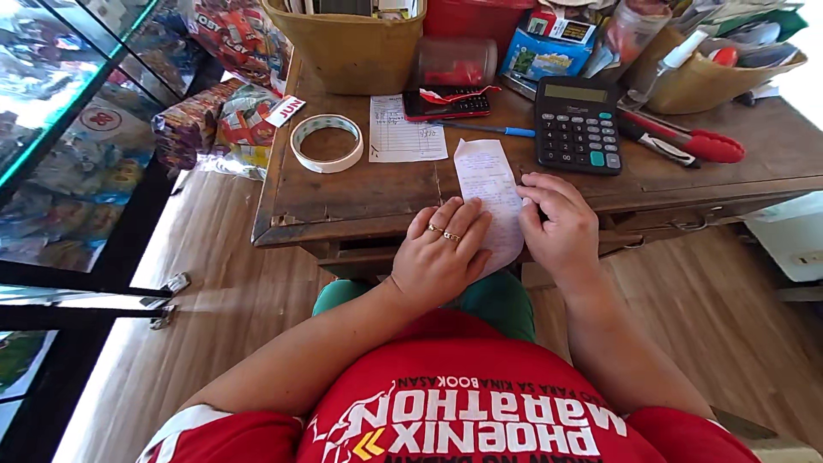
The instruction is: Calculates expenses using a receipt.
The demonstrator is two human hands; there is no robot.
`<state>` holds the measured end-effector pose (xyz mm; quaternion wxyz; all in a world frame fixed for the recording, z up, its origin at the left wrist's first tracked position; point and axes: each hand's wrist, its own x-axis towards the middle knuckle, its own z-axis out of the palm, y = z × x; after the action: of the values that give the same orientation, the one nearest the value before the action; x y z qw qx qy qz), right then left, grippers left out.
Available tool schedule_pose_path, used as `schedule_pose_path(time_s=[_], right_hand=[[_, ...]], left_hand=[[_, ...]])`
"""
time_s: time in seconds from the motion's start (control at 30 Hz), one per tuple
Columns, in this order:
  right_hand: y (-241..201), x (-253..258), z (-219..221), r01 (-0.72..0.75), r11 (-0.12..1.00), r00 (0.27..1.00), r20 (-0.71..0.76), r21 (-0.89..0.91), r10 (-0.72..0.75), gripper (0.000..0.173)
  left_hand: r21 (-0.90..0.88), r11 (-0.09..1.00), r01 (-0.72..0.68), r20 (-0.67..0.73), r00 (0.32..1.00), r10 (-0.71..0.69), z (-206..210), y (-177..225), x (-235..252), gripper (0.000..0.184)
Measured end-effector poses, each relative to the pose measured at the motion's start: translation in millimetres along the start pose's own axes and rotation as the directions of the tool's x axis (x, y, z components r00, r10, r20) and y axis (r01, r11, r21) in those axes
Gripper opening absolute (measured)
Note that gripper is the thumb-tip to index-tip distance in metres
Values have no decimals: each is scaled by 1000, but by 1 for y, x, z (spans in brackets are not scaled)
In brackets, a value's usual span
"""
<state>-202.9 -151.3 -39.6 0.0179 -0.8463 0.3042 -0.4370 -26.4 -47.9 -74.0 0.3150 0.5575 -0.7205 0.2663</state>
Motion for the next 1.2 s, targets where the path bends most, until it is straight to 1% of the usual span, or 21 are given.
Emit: schedule_pose_path(time_s=[0.17,0.5,1.2], right_hand=[[-1,0,2,0,1000,1000,-25,-8,0,22],[0,-1,4,11,1000,998,-55,-7,-12,21],[1,-2,6,23,1000,999,-49,-19,-24,21]], left_hand=[[20,1000,-1,31,1000,0,-1,1,2,39],[18,1000,-2,13,1000,2,0,2,1,40],[36,999,-8,5,1000,8,1,1,0,39]])
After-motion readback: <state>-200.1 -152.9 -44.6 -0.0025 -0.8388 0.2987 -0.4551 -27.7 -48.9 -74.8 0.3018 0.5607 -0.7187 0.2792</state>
